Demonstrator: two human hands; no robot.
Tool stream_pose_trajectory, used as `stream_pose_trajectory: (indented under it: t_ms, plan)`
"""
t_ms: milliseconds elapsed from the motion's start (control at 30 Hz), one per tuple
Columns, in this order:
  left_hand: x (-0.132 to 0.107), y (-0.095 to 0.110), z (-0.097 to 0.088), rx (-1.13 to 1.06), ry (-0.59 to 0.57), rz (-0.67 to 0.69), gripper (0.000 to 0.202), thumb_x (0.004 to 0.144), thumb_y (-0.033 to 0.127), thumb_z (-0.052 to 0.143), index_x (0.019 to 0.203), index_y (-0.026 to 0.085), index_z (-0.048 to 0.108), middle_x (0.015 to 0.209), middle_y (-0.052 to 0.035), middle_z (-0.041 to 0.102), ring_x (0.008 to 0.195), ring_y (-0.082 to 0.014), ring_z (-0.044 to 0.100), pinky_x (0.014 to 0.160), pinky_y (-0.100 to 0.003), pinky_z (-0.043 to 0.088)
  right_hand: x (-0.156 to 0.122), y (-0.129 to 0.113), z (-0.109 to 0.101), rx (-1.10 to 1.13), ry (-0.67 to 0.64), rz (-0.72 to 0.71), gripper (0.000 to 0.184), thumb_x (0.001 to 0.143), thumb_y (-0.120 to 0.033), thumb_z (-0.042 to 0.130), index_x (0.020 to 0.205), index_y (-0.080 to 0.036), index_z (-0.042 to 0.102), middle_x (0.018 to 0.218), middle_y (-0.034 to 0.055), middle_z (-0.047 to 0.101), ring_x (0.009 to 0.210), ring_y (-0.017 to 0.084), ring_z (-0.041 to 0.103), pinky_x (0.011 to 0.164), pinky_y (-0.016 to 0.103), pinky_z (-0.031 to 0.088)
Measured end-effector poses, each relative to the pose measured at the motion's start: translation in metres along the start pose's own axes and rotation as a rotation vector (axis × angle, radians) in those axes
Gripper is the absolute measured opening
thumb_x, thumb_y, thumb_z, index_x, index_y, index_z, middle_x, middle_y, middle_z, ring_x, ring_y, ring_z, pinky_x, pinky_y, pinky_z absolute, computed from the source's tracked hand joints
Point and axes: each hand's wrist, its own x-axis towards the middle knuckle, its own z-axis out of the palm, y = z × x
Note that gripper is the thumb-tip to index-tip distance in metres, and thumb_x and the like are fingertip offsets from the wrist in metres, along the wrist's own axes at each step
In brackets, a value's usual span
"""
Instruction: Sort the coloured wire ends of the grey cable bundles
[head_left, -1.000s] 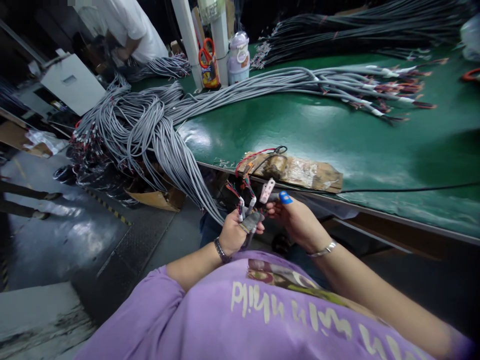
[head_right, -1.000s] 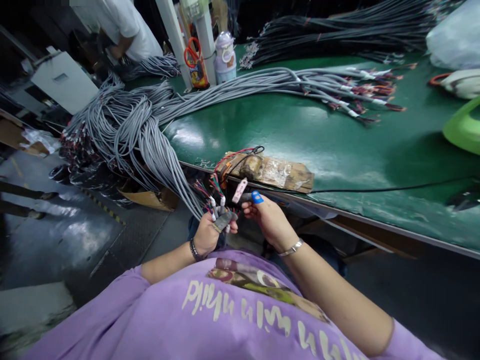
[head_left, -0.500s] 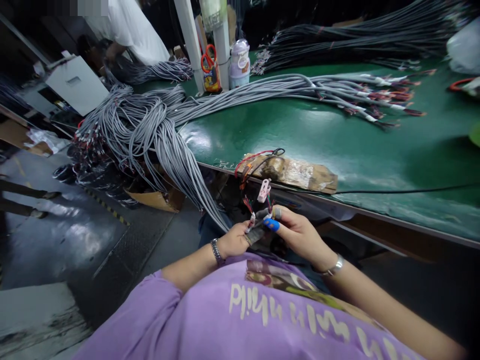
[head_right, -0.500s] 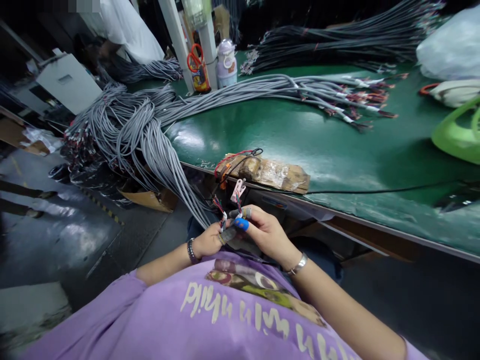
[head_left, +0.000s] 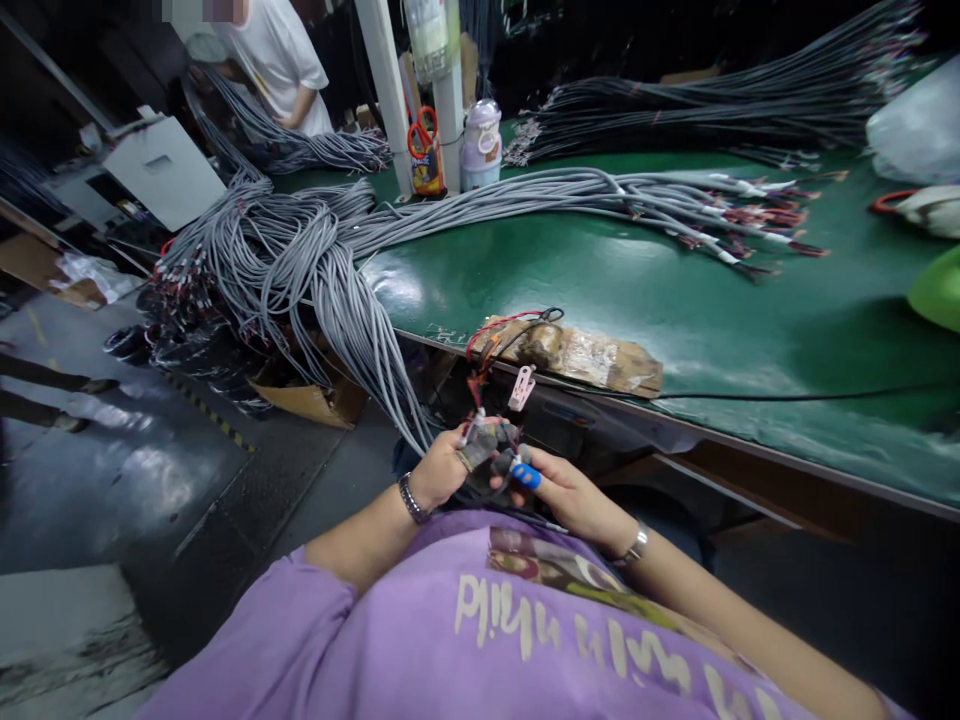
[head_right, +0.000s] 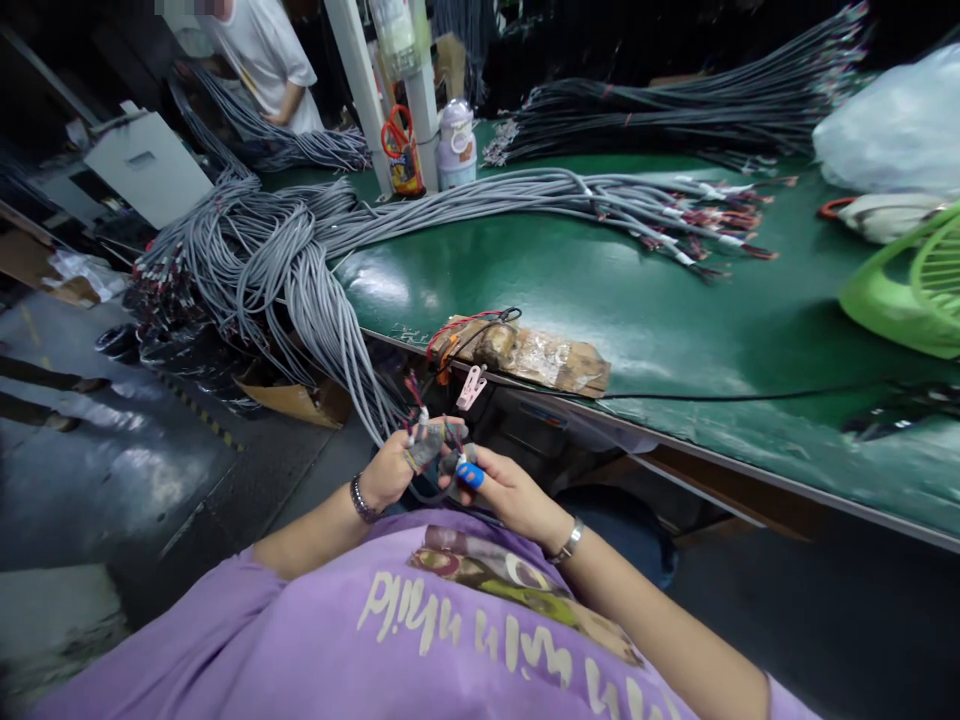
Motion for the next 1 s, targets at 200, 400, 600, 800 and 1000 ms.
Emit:
stream_pose_trajectory:
  t_ms: [200, 400, 600, 800, 1000]
  plan:
    - [0.006, 0.000, -0.001, 0.006, -0.316, -0.092, 0.066, 0.072, 0.056, 0.074, 0.123, 0.015, 0.065, 0.074, -0.0044, 0.064, 0.045, -0.0062, 0.050, 0.044, -0.019, 0.036, 0.003, 0.007, 0.004, -0.017, -0.105, 0.054, 0.052, 0.085, -0.064, 0.053, 0.087, -0.015, 0.068, 0.079, 0.0063, 0.066, 0.066, 0.014, 0.054, 0.069, 0.030, 0.047]
    - [0.008, -0.007, -0.005, -0.054, -0.322, -0.142, 0.068, 0.067, 0.056, 0.078, 0.118, 0.013, 0.069, 0.072, -0.0052, 0.064, 0.046, -0.0077, 0.053, 0.045, -0.020, 0.038, 0.002, 0.015, 0.002, 0.008, -0.150, 0.059, 0.053, 0.086, -0.064, 0.052, 0.091, -0.014, 0.070, 0.081, 0.0070, 0.066, 0.068, 0.014, 0.056, 0.072, 0.030, 0.048]
    - [0.007, -0.008, 0.003, 0.035, -0.138, -0.028, 0.058, 0.069, 0.058, 0.075, 0.102, 0.010, 0.075, 0.076, -0.0087, 0.071, 0.055, -0.0115, 0.058, 0.057, -0.025, 0.044, 0.001, 0.000, -0.009, -0.342, -0.195, 0.093, 0.055, 0.089, -0.064, 0.042, 0.078, -0.015, 0.065, 0.072, 0.0053, 0.065, 0.066, 0.016, 0.054, 0.067, 0.031, 0.046]
    - [0.008, 0.000, 0.002, 0.190, 0.048, -0.016, 0.048, 0.074, 0.059, 0.069, 0.074, 0.011, 0.073, 0.066, -0.0091, 0.070, 0.058, -0.0139, 0.060, 0.057, -0.024, 0.046, -0.003, -0.034, -0.030, -0.595, 0.158, 0.083, 0.038, 0.090, -0.052, 0.047, 0.086, -0.019, 0.066, 0.068, 0.0026, 0.062, 0.061, 0.017, 0.053, 0.057, 0.029, 0.043]
    - [0.004, -0.002, 0.008, 0.282, -0.046, -0.062, 0.041, 0.069, 0.053, 0.075, 0.066, 0.014, 0.063, 0.057, -0.0027, 0.063, 0.051, -0.0131, 0.057, 0.052, -0.024, 0.046, 0.012, -0.033, -0.002, -0.254, 0.279, -0.018, 0.033, 0.079, -0.053, 0.064, 0.089, -0.021, 0.066, 0.083, 0.0055, 0.070, 0.077, 0.021, 0.063, 0.073, 0.034, 0.051]
